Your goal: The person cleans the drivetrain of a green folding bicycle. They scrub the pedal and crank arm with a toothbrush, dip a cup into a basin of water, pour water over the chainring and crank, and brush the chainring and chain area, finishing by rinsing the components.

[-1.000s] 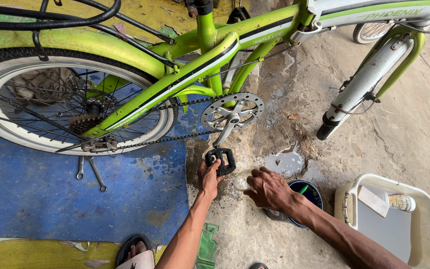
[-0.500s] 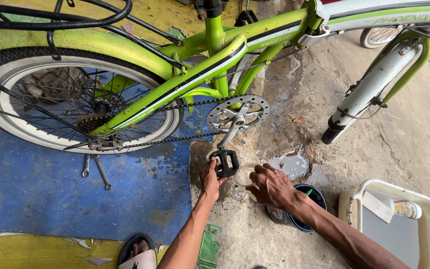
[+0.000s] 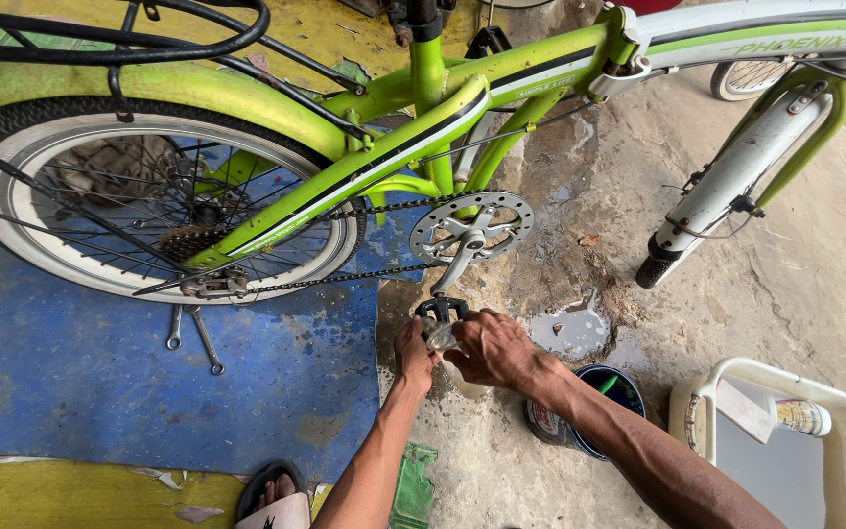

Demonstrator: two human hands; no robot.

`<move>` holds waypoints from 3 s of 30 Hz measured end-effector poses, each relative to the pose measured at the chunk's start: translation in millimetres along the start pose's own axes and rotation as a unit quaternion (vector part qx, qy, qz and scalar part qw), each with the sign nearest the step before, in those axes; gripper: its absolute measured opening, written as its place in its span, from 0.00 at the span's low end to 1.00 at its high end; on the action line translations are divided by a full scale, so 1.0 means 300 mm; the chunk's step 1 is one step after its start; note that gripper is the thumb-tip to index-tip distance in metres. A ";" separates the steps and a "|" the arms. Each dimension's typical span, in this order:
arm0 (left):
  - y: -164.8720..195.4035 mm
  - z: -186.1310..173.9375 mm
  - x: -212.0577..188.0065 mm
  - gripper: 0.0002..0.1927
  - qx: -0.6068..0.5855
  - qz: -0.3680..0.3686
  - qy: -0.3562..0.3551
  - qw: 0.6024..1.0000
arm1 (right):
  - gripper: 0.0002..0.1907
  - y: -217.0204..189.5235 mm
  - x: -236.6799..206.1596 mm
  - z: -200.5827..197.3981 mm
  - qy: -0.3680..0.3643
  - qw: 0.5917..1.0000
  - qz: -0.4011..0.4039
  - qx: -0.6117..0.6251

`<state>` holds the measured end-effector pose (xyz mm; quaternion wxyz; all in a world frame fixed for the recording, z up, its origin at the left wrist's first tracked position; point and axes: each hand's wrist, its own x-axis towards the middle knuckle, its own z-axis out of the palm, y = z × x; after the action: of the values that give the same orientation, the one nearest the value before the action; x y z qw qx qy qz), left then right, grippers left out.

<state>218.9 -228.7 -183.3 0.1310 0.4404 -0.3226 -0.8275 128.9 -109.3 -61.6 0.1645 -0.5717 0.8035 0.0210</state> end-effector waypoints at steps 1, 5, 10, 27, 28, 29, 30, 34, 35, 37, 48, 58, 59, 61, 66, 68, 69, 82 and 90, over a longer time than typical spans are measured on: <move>0.008 0.001 -0.004 0.18 -0.003 -0.015 -0.001 1.000 | 0.16 0.006 0.000 0.001 0.100 0.994 -0.045 0.002; 0.046 0.009 -0.021 0.21 -0.005 -0.036 -0.004 0.999 | 0.19 0.068 -0.052 0.031 0.299 0.940 -0.159 0.034; 0.055 0.013 -0.010 0.25 0.003 -0.037 -0.003 0.999 | 0.18 0.085 -0.135 0.036 0.195 0.974 -0.109 0.029; 0.033 0.030 -0.030 0.19 0.094 0.037 0.059 0.993 | 0.17 0.033 -0.147 -0.056 0.001 1.000 0.023 -0.005; 0.032 0.036 -0.036 0.21 0.135 0.051 0.075 0.987 | 0.16 0.027 -0.151 -0.050 0.048 0.999 -0.007 0.003; 0.027 0.042 -0.041 0.23 0.175 0.063 0.091 0.978 | 0.15 0.014 -0.152 -0.041 0.095 0.995 -0.037 0.011; 0.021 0.048 -0.046 0.22 0.197 0.067 0.097 0.973 | 0.15 0.002 -0.152 -0.036 0.142 0.987 -0.067 0.018; 0.002 0.061 -0.062 0.22 0.279 0.159 0.104 0.941 | 0.16 -0.056 -0.127 -0.038 0.030 0.999 -0.024 0.009; 0.005 0.063 -0.064 0.23 0.298 0.199 0.101 0.928 | 0.16 -0.061 -0.115 -0.049 0.018 1.000 -0.011 0.005; 0.025 0.071 -0.068 0.24 0.303 0.208 0.089 0.926 | 0.16 -0.046 -0.085 -0.086 0.020 1.000 0.004 0.000; 0.206 0.208 -0.030 0.23 0.464 0.323 -0.013 0.825 | 0.18 0.132 0.040 -0.232 0.143 0.988 -0.037 -0.039; 0.235 0.234 -0.033 0.17 0.463 0.335 -0.018 0.821 | 0.20 0.185 0.091 -0.311 0.111 0.992 0.038 0.044; 0.240 0.246 -0.041 0.17 0.437 0.338 -0.020 0.833 | 0.21 0.199 0.087 -0.321 0.104 0.992 0.036 0.062; 0.249 0.266 -0.053 0.16 0.448 0.286 -0.019 0.847 | 0.21 0.238 0.045 -0.331 0.084 0.991 0.057 0.086; 0.239 0.250 -0.027 0.18 0.477 0.341 0.000 0.810 | 0.19 0.453 -0.312 -0.307 0.102 0.956 0.173 0.214; 0.219 0.231 -0.002 0.18 0.503 0.242 0.002 0.830 | 0.17 0.567 -0.525 -0.299 0.153 0.946 0.247 0.145; 0.211 0.221 0.013 0.15 0.503 0.295 0.031 0.812 | 0.17 0.622 -0.625 -0.294 0.167 0.936 0.298 0.088; 0.100 0.265 0.063 0.11 0.416 0.482 0.038 0.770 | 0.12 0.706 -1.220 0.163 -0.151 0.878 0.445 -0.095; 0.149 0.243 0.047 0.12 0.429 0.347 0.050 0.833 | 0.14 0.749 -1.273 0.256 -0.095 0.830 0.545 0.069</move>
<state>148.5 -239.2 -134.0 0.2229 0.3525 -0.7699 -0.4831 51.0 333.4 -58.8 0.2407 -0.0232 0.9645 0.1063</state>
